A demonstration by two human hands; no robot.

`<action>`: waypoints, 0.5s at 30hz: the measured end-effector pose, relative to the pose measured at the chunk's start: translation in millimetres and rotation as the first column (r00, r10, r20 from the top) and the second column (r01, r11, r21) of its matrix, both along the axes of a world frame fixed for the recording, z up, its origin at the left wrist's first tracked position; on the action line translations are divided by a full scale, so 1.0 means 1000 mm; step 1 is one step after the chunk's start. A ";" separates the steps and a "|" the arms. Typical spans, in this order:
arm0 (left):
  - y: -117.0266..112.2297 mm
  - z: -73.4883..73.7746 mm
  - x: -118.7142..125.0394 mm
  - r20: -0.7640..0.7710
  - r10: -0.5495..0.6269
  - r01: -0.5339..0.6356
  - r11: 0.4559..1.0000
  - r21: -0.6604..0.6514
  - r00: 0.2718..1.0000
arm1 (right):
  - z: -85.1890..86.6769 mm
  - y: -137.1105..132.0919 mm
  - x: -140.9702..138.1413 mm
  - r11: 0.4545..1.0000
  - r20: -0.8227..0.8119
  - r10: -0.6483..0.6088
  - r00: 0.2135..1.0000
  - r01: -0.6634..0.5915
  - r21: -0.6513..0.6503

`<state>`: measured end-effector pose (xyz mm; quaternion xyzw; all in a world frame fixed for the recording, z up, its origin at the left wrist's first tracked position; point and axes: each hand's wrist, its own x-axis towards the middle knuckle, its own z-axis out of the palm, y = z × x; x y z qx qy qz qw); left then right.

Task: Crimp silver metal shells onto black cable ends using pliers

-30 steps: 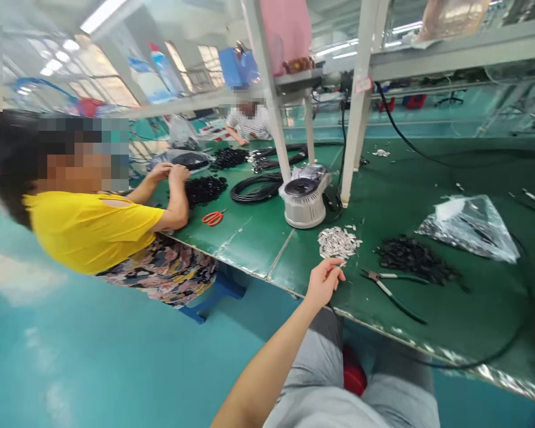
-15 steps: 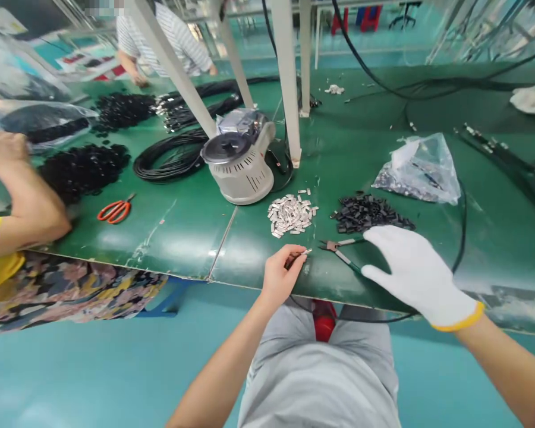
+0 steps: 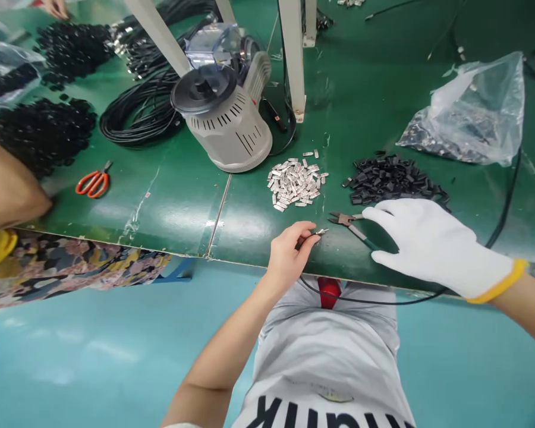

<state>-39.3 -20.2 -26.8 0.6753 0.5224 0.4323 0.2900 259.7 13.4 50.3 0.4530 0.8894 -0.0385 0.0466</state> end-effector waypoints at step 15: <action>0.002 0.005 0.000 -0.124 -0.094 0.114 0.980 0.166 0.988 | 0.013 0.002 -0.015 0.998 0.322 0.029 0.946 -0.046 0.044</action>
